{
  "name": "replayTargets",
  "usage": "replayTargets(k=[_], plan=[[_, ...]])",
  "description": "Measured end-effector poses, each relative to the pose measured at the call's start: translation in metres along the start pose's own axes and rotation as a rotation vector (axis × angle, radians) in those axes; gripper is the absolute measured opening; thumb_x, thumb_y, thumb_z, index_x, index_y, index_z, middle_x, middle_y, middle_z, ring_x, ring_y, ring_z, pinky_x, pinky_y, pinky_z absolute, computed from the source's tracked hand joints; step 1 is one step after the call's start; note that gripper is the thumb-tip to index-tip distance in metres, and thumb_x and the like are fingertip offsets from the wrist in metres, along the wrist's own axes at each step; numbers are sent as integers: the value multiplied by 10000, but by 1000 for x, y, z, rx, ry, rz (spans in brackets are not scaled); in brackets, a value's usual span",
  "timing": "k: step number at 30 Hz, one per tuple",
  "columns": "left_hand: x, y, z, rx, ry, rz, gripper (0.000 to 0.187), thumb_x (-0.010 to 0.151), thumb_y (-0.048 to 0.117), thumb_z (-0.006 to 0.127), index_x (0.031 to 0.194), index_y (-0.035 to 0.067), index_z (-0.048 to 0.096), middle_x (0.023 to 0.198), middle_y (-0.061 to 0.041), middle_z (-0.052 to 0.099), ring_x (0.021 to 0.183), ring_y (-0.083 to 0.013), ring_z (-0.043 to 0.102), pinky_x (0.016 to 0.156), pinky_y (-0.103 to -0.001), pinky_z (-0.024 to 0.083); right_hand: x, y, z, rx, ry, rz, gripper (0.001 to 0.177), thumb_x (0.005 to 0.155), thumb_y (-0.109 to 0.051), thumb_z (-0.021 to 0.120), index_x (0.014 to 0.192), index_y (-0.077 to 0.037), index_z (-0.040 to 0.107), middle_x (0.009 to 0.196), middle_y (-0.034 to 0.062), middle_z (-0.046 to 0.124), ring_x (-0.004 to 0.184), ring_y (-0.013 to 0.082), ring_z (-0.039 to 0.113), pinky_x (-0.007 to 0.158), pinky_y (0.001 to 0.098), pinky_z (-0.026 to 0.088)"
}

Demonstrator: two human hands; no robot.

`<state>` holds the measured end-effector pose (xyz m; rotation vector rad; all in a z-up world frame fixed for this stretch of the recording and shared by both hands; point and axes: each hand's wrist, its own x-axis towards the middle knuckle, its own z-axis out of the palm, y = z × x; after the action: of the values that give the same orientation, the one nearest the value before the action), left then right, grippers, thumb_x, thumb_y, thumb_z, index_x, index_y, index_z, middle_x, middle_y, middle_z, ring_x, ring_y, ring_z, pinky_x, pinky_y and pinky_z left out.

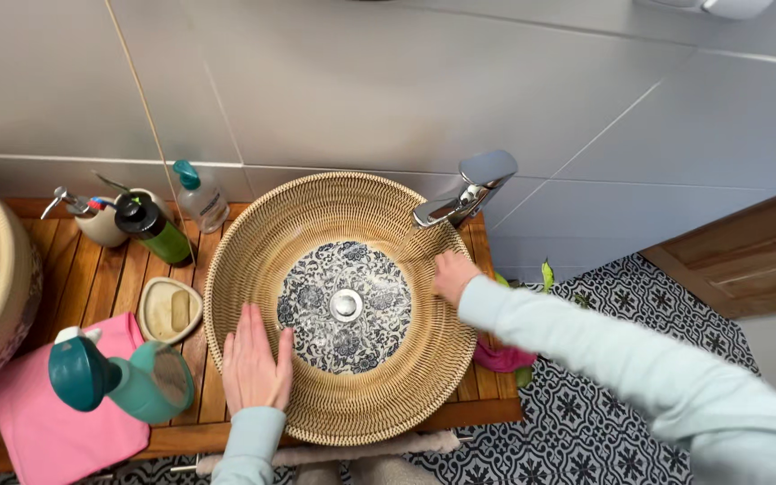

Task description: The person cleans a decorative bowl sink by spraying it with cleaner, scrubbing the interior with a small brush, and then wiping the sink and surrounding vanity surfaces with a pink cloth.

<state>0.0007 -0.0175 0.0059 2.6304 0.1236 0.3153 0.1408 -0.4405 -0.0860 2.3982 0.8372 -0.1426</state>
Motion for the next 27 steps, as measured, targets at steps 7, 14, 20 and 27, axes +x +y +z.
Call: replayTargets(k=[7, 14, 20, 27], plan=[[1, -3, 3, -36, -16, -25, 774, 1011, 528, 363, 1564, -12, 338, 1619, -201, 372, 1465, -304, 387, 1227, -417, 233, -75, -172, -87, 824, -213, -142, 274, 807, -289, 746, 883, -26, 769, 837, 265, 680, 844, 419, 651, 816, 508, 550], [1, -5, 6, 22, -45, -33, 782, 1006, 532, 364, 1560, -16, 301, 1612, -203, 356, 1446, -303, 387, 1208, -419, 232, -29, -38, -81, 887, -338, 301, 389, 787, -354, 792, 1028, -57, 724, 1037, 199, 685, 973, 366, 660, 862, 466, 549], [1, -1, 2, 16, -28, -43, 769, 1002, 531, 367, 1549, -8, 322, 1590, -191, 383, 1450, -300, 392, 1217, -414, 240, 69, 44, -75, -6, 305, -142, 119, 845, -85, 630, 957, -73, 670, 942, 80, 572, 948, 229, 579, 813, 360, 524], [3, -2, 1, -40, -20, -37, 756, 996, 502, 391, 1544, -15, 324, 1579, -197, 399, 1440, -305, 399, 1210, -414, 244, 94, 8, -39, -175, 128, 54, 301, 759, 23, 660, 1046, -59, 624, 949, 80, 550, 878, 183, 558, 729, 259, 532]])
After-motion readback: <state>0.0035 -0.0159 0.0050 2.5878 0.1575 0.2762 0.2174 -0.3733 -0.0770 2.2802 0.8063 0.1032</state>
